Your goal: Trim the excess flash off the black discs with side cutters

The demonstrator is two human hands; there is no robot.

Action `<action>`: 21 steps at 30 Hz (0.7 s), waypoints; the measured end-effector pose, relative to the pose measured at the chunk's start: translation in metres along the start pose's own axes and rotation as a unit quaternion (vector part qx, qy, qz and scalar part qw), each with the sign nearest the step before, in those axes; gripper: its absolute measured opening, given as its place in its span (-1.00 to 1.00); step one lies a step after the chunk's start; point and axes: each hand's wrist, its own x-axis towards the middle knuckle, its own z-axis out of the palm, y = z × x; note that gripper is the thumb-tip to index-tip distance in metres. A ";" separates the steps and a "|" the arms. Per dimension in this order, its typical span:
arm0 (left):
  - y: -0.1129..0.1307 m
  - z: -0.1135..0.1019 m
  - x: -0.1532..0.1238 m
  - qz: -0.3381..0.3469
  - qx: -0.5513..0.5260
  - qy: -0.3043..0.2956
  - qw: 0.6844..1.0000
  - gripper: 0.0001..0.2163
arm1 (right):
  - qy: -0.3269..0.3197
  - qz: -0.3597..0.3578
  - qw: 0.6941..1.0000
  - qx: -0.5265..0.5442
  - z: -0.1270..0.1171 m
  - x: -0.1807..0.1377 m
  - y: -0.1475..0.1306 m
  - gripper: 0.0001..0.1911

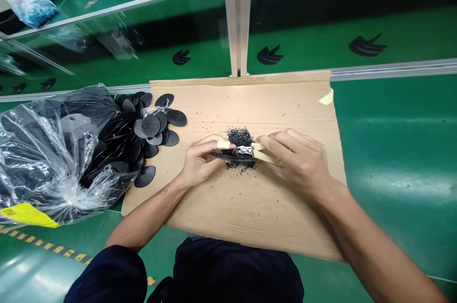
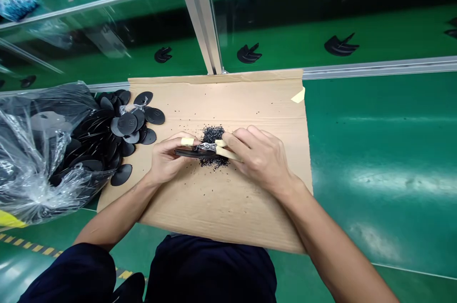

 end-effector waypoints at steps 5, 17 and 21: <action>-0.001 0.001 -0.001 -0.022 -0.033 -0.004 0.999 -0.79 | 0.012 -0.016 1.000 -0.024 -0.003 0.000 -0.001 -0.82; 0.011 -0.026 0.019 -0.038 0.093 -0.055 0.993 -0.65 | 0.051 0.020 0.998 0.029 0.005 0.000 0.017 -0.78; 0.007 -0.088 0.081 0.022 0.286 -0.041 0.957 -0.57 | 0.014 -0.062 0.997 -0.033 0.010 0.001 0.028 -0.78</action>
